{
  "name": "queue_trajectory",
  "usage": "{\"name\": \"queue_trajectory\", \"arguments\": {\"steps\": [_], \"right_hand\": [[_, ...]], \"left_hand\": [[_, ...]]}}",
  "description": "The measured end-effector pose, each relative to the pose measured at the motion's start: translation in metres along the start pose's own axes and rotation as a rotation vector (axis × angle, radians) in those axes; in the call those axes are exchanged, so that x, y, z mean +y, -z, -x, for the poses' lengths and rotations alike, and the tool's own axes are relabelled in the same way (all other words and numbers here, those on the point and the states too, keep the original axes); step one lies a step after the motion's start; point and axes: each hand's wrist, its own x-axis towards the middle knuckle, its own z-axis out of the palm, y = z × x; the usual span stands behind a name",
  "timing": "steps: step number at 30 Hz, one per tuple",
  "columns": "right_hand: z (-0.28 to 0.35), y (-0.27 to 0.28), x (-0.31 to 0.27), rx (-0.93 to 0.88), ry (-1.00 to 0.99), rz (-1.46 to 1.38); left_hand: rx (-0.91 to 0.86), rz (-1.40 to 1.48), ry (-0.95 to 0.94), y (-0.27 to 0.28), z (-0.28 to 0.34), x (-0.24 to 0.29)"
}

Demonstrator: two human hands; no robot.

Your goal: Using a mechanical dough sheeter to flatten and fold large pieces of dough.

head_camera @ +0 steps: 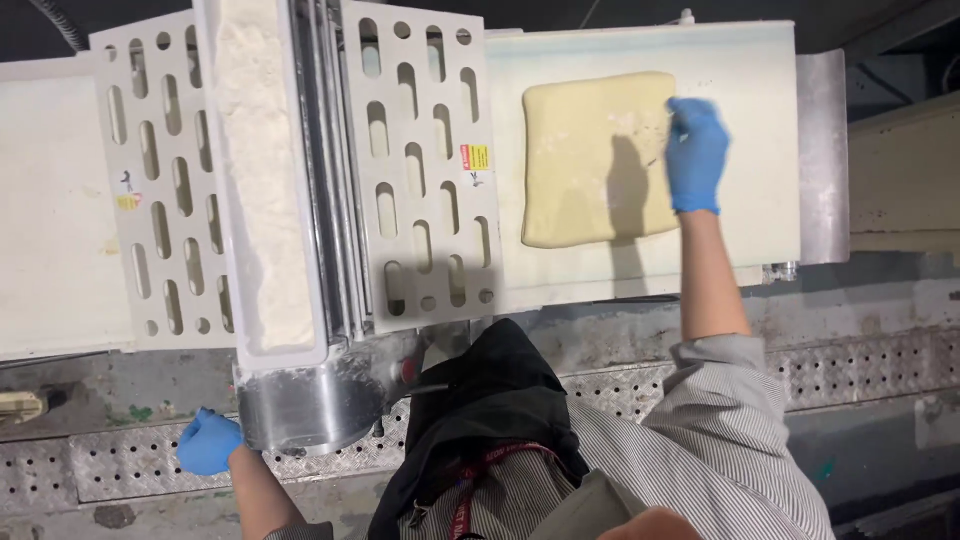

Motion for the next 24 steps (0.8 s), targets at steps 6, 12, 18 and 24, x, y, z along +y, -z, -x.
{"name": "queue_trajectory", "arguments": {"steps": [6,12,18,24], "right_hand": [[0.135,-0.095,-0.009,-0.447,-0.155,0.009],[0.028,-0.132,0.063,-0.308,-0.285,0.148],[0.008,-0.154,-0.036,-0.458,-0.09,0.123],[0.062,-0.125,0.0,-0.512,0.022,0.019]], "left_hand": [[0.042,-0.073,0.007,-0.005,-0.005,-0.005],[0.05,-0.005,0.042,-0.002,-0.007,-0.004],[0.036,-0.052,0.016,-0.007,-0.011,-0.008],[-0.01,0.12,0.076,0.0,0.001,-0.004]]}}
